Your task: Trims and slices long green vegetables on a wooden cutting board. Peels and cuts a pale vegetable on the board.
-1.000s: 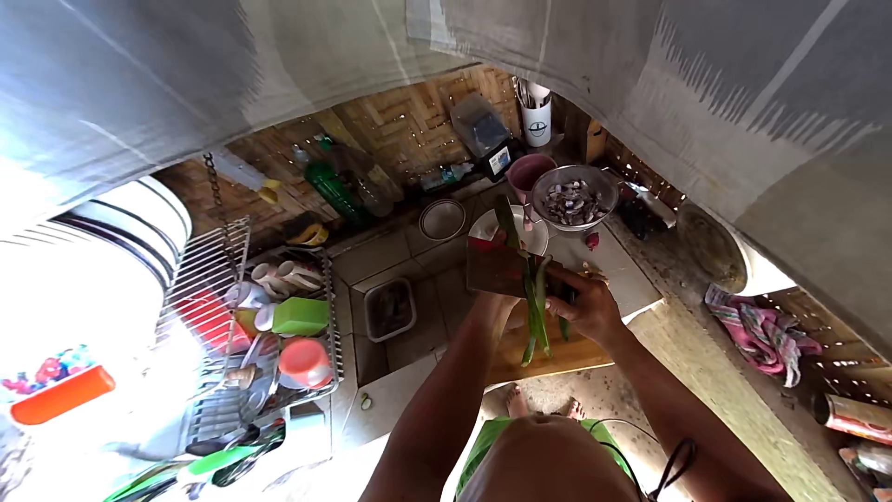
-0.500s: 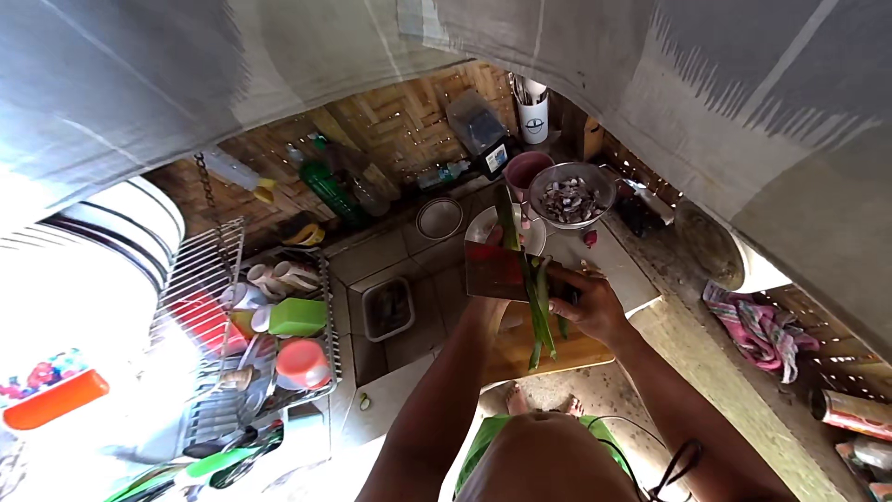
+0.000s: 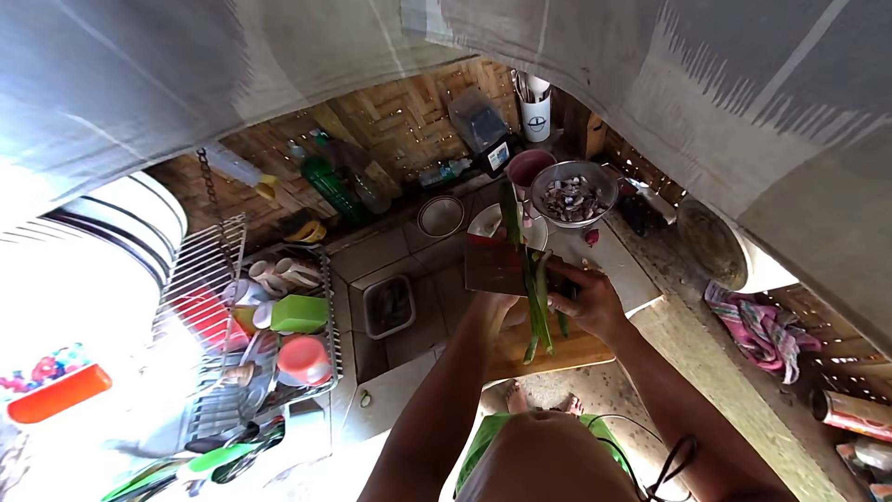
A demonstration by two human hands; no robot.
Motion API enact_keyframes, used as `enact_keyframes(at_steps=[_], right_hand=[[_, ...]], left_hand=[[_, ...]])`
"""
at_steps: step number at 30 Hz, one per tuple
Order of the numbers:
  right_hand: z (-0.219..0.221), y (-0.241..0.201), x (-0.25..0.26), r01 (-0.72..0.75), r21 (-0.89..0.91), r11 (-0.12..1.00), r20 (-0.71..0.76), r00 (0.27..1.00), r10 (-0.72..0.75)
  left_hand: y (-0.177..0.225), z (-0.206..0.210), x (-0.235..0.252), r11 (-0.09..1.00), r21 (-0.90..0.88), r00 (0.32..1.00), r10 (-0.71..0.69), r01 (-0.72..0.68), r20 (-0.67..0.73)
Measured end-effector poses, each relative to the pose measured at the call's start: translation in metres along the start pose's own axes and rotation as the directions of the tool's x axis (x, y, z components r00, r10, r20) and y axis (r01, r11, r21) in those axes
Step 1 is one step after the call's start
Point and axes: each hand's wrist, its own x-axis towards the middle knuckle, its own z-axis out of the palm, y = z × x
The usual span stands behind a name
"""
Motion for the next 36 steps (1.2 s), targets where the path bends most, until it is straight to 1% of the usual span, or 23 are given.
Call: enact_keyframes(at_steps=[3, 7, 11, 14, 16, 18, 21, 24, 27, 29, 32, 36], right_hand=[[0.0, 0.001, 0.001, -0.007, 0.018, 1.0, 0.001, 1.0, 0.007], [-0.001, 0.001, 0.002, -0.017, 0.035, 0.999, -0.007, 1.0, 0.017], [-0.003, -0.001, 0.002, -0.028, 0.023, 0.999, -0.005, 1.0, 0.028], [-0.004, -0.001, 0.003, -0.027, 0.021, 0.999, -0.002, 1.0, 0.027], [-0.004, -0.001, 0.004, -0.033, 0.018, 0.999, 0.005, 0.999, 0.033], [-0.003, 0.001, 0.006, -0.033, 0.015, 0.999, -0.001, 0.999, 0.033], [-0.004, 0.0, 0.007, -0.04, 0.021, 0.999, 0.005, 0.999, 0.04], [-0.004, 0.001, 0.008, -0.033, 0.017, 0.999, 0.003, 0.999, 0.033], [-0.004, 0.0, 0.009, -0.033, 0.012, 0.999, 0.004, 0.999, 0.033], [-0.005, -0.001, 0.009, -0.039, 0.005, 0.999, 0.004, 0.999, 0.039], [-0.004, -0.001, 0.01, -0.028, 0.025, 0.999, -0.003, 1.0, 0.028], [-0.004, 0.001, 0.012, -0.038, 0.045, 0.998, -0.003, 0.999, 0.038]], left_hand=[[-0.004, -0.001, 0.004, 1.0, -0.019, 0.999, -0.005, 0.004, -0.046], [-0.005, 0.001, 0.004, 1.0, 0.02, 0.999, 0.017, -0.016, -0.035], [-0.007, 0.004, 0.003, 1.0, 0.015, 0.996, 0.023, -0.022, -0.084], [-0.009, 0.003, 0.004, 0.999, 0.024, 0.996, 0.037, -0.035, -0.077], [-0.009, 0.003, 0.004, 0.998, 0.057, 0.997, 0.022, -0.018, -0.071], [-0.009, 0.005, 0.002, 0.997, 0.07, 0.993, -0.008, 0.016, -0.119], [-0.01, 0.01, -0.003, 0.999, 0.042, 0.979, -0.002, 0.011, -0.204], [-0.01, 0.009, -0.003, 0.999, 0.042, 0.981, 0.023, -0.015, -0.191], [-0.01, 0.014, -0.006, 0.999, 0.039, 0.96, 0.012, -0.001, -0.279], [-0.008, 0.019, -0.008, 0.999, 0.035, 0.952, 0.019, -0.009, -0.307], [-0.008, 0.023, -0.011, 0.999, 0.024, 0.948, 0.038, -0.032, -0.316], [-0.008, 0.026, -0.015, 0.998, 0.052, 0.95, 0.049, -0.034, -0.309]])
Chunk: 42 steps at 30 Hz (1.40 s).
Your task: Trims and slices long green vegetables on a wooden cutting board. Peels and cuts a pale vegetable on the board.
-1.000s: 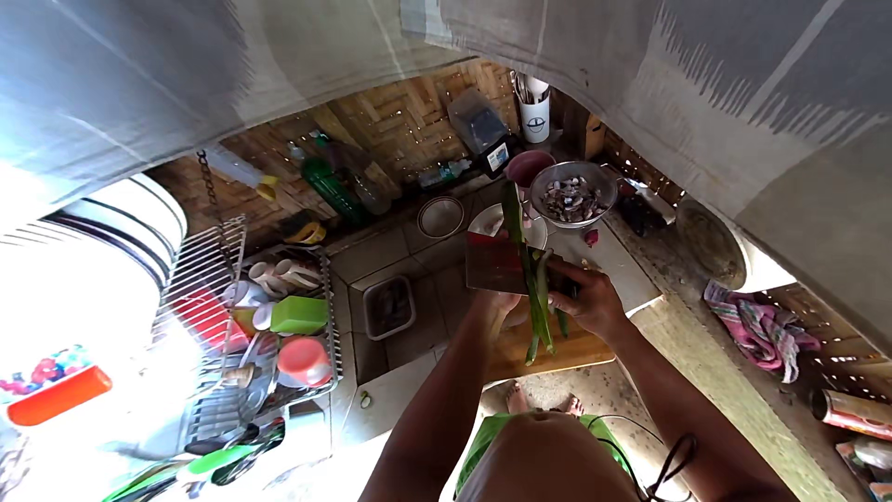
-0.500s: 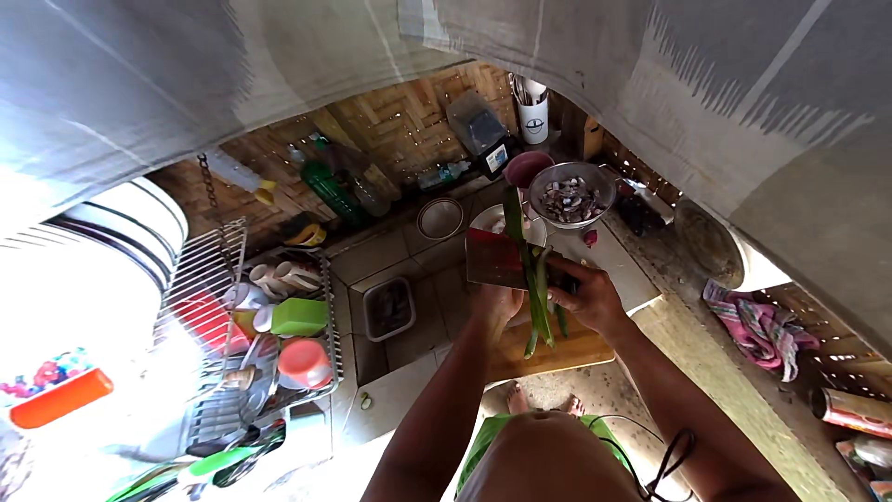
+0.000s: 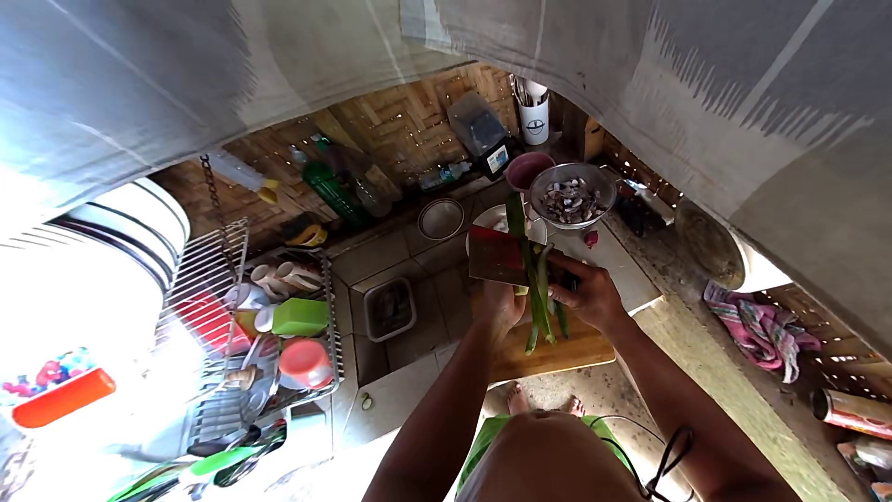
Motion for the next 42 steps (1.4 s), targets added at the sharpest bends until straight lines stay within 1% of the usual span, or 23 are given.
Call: enact_keyframes(at_steps=[4, 8, 17, 19, 22, 26, 29, 35, 38, 40, 42], right_hand=[[0.002, 0.003, 0.002, -0.005, -0.002, 1.0, -0.003, 1.0, 0.005], [0.003, 0.002, 0.002, -0.005, -0.006, 1.0, -0.001, 1.0, 0.005], [0.009, 0.006, 0.005, 0.0, -0.009, 1.0, -0.016, 1.0, 0.0], [0.009, 0.006, 0.006, -0.021, -0.02, 1.0, -0.018, 1.0, 0.02], [0.009, 0.006, 0.007, -0.04, -0.029, 0.999, -0.017, 0.999, 0.039], [0.011, 0.008, 0.008, -0.027, -0.037, 0.999, -0.025, 0.999, 0.026], [0.012, 0.01, 0.009, -0.014, -0.027, 1.0, -0.04, 0.999, 0.012], [0.011, 0.011, 0.011, -0.007, -0.03, 1.0, -0.021, 1.0, 0.006], [0.011, 0.011, 0.012, 0.015, -0.027, 1.0, -0.036, 0.999, -0.016], [0.01, 0.01, 0.014, 0.008, -0.018, 1.0, -0.035, 0.999, -0.009], [0.009, 0.009, 0.015, -0.012, -0.007, 1.0, -0.03, 0.999, 0.011]], left_hand=[[-0.001, 0.0, -0.002, 1.0, -0.012, 1.0, 0.022, -0.022, 0.019], [0.0, 0.0, -0.005, 1.0, -0.019, 0.999, 0.01, -0.009, 0.037], [0.002, 0.001, -0.011, 1.0, 0.007, 1.0, 0.007, -0.007, 0.002], [0.001, 0.001, -0.012, 1.0, 0.012, 1.0, -0.005, 0.004, 0.01], [0.002, -0.002, -0.014, 0.999, 0.023, 0.998, -0.029, 0.028, 0.059], [0.002, -0.002, -0.019, 0.999, 0.041, 0.998, -0.024, 0.022, 0.05], [-0.002, -0.009, -0.018, 0.997, 0.069, 0.996, -0.029, 0.023, 0.08], [-0.002, -0.013, -0.017, 0.999, 0.04, 0.995, -0.011, 0.007, 0.098], [-0.002, -0.019, -0.013, 0.999, 0.051, 0.992, -0.01, 0.003, 0.125], [-0.001, -0.023, -0.01, 0.998, 0.059, 0.988, -0.023, 0.014, 0.154], [0.001, -0.024, -0.011, 0.997, 0.075, 0.987, -0.047, 0.036, 0.155]])
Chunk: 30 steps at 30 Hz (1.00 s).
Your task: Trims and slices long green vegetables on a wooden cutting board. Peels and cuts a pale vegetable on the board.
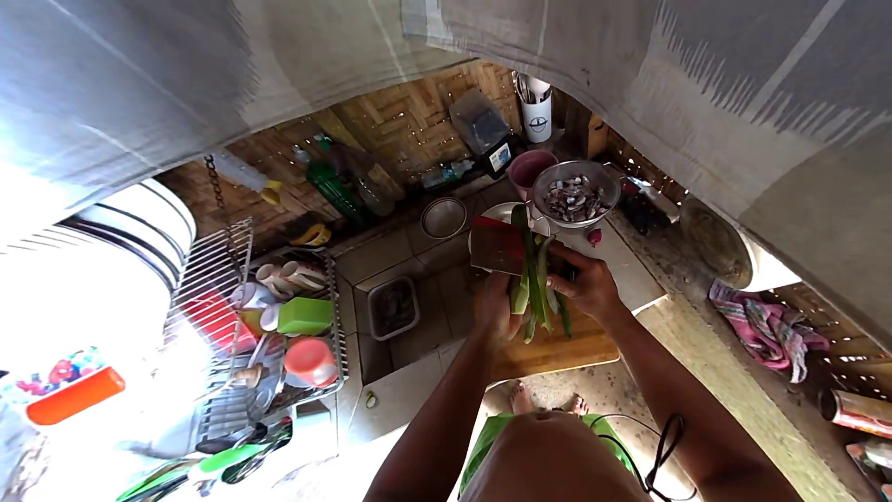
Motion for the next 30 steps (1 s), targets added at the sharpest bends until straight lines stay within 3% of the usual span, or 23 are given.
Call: enact_keyframes(at_steps=[16, 21, 30], right_hand=[[0.004, -0.006, 0.001, -0.062, -0.074, 0.995, 0.002, 0.998, 0.063], [0.008, -0.008, 0.0, -0.066, -0.115, 0.991, 0.003, 0.998, 0.067], [0.006, 0.022, 0.012, -0.076, 0.074, 0.994, -0.032, 0.996, 0.079]], left_hand=[[-0.01, -0.021, -0.012, 0.998, 0.061, 0.998, -0.009, 0.005, 0.064], [-0.013, -0.026, -0.018, 0.996, 0.085, 1.0, -0.014, 0.012, 0.023], [-0.04, -0.048, -0.036, 0.991, 0.064, 0.973, -0.127, 0.117, 0.195]])
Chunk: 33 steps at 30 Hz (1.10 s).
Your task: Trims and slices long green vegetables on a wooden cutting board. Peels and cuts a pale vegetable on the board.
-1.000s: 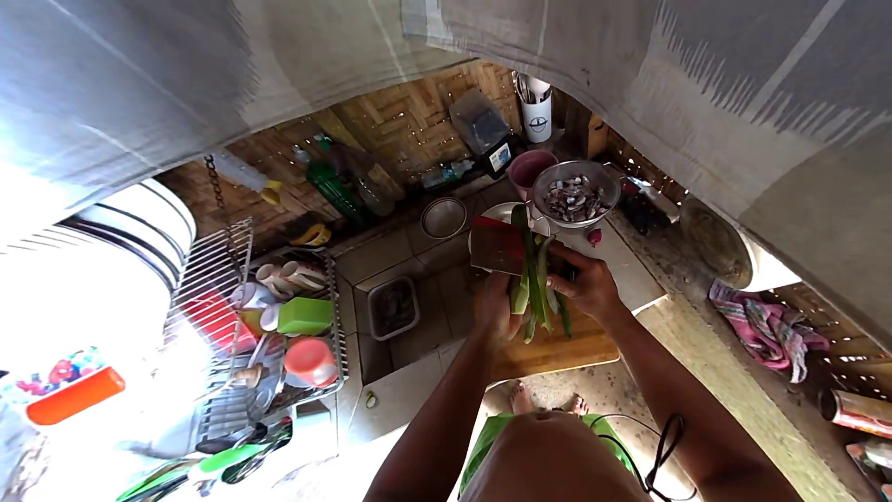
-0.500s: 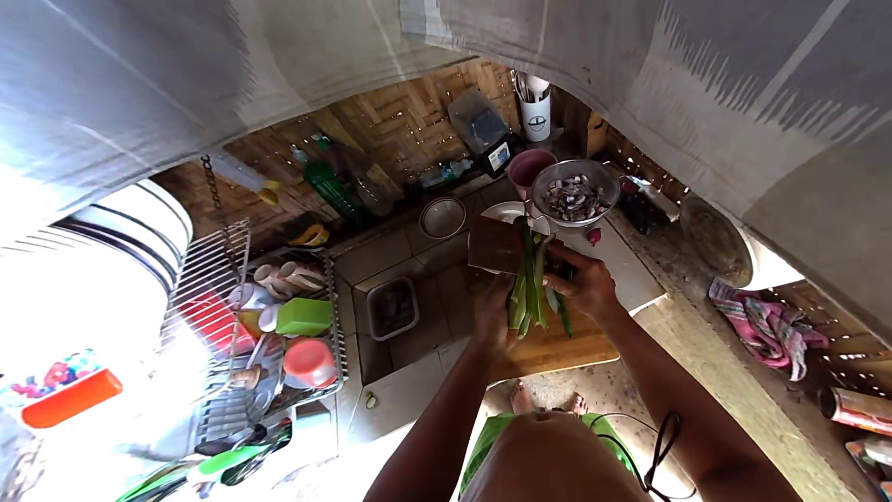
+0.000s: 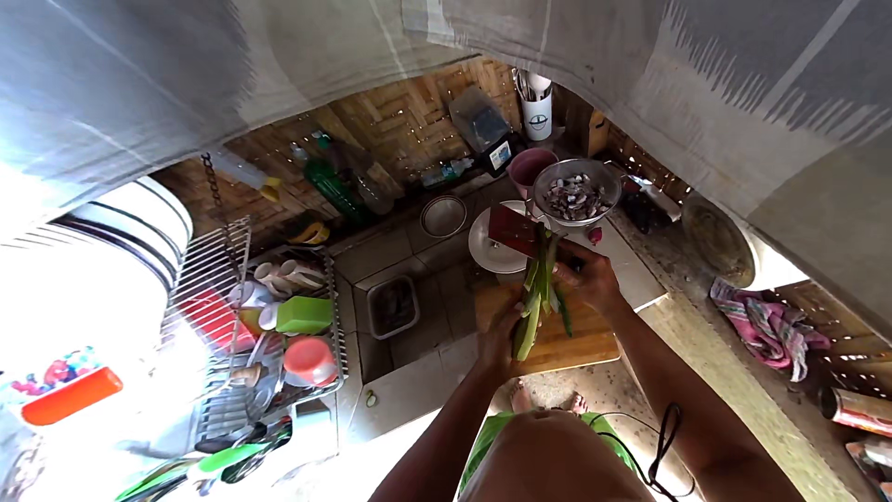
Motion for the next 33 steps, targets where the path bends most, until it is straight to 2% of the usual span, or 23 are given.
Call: enact_keyframes(at_steps=[6, 13, 16, 20, 21, 23, 28, 30, 33], right_hand=[[0.002, 0.009, -0.007, -0.063, -0.067, 0.996, 0.005, 0.998, 0.064], [-0.006, 0.014, -0.023, -0.046, -0.041, 0.998, 0.02, 0.999, 0.047], [-0.008, 0.007, -0.032, -0.063, -0.066, 0.996, 0.081, 0.994, 0.068], [-0.005, 0.0, -0.042, 0.004, -0.064, 0.998, 0.106, 0.994, 0.003], [-0.005, -0.002, -0.044, 0.018, -0.063, 0.998, 0.112, 0.994, -0.011], [-0.006, -0.005, -0.048, 0.053, -0.051, 0.997, 0.114, 0.992, -0.047], [-0.011, -0.01, -0.052, 0.097, -0.046, 0.994, 0.107, 0.99, -0.092], [-0.011, -0.013, -0.053, 0.105, -0.082, 0.991, 0.109, 0.989, -0.096], [-0.01, -0.016, -0.057, 0.116, -0.102, 0.988, 0.113, 0.988, -0.104]], left_hand=[[-0.009, -0.008, 0.0, 1.0, -0.006, 0.988, -0.023, 0.022, -0.154], [0.007, -0.015, 0.008, 0.994, -0.103, 0.965, -0.058, 0.033, -0.255], [0.015, -0.014, 0.025, 0.994, -0.107, 0.95, -0.01, -0.025, -0.313], [0.032, -0.003, 0.05, 0.989, -0.031, 0.926, 0.125, -0.145, -0.355], [0.038, 0.0, 0.054, 0.985, -0.024, 0.924, 0.154, -0.173, -0.349], [0.043, -0.006, 0.063, 0.978, -0.059, 0.955, 0.184, -0.202, -0.234], [0.057, -0.015, 0.085, 0.971, -0.165, 0.984, 0.169, -0.175, -0.046], [0.064, -0.016, 0.097, 0.971, -0.194, 0.99, 0.139, -0.143, -0.032], [0.079, 0.001, 0.117, 0.94, -0.304, 0.985, 0.125, -0.156, -0.119]])
